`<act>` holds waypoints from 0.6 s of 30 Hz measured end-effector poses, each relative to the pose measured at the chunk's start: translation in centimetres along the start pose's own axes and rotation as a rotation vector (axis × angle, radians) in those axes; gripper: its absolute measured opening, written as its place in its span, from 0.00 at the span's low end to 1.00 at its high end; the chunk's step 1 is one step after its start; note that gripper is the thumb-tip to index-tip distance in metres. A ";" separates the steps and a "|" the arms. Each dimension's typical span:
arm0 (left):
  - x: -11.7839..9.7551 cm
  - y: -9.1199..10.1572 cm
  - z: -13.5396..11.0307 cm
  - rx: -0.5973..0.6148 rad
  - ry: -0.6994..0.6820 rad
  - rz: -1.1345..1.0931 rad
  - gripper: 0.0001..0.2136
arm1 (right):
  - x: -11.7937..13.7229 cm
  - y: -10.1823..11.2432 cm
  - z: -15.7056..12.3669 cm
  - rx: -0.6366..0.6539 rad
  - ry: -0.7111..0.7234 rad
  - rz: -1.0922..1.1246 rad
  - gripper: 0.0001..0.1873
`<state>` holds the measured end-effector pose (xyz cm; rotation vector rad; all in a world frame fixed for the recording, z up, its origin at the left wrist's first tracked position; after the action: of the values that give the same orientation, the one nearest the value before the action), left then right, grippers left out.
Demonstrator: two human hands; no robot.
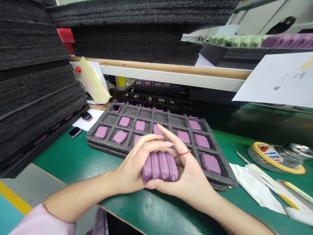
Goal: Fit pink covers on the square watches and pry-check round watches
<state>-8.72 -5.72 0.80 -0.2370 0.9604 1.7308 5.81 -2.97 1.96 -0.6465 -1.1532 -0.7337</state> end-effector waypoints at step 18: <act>0.0 -1.1 0.2 0.088 0.676 -0.707 0.38 | 0.1 0.7 0.1 0.125 0.452 -0.449 0.53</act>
<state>-7.74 -5.49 0.40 -1.0178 1.2291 0.9485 6.33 -2.52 2.06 -0.0958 -0.9170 -1.1123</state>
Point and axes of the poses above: each hand's wrist, its own z-axis towards the middle knuckle, its own y-axis out of the back of the hand, x = y × z, the point moved 3 cm from there along z, towards the middle knuckle, and after that the axes turned 12 degrees about z, right-handed, at the moved point
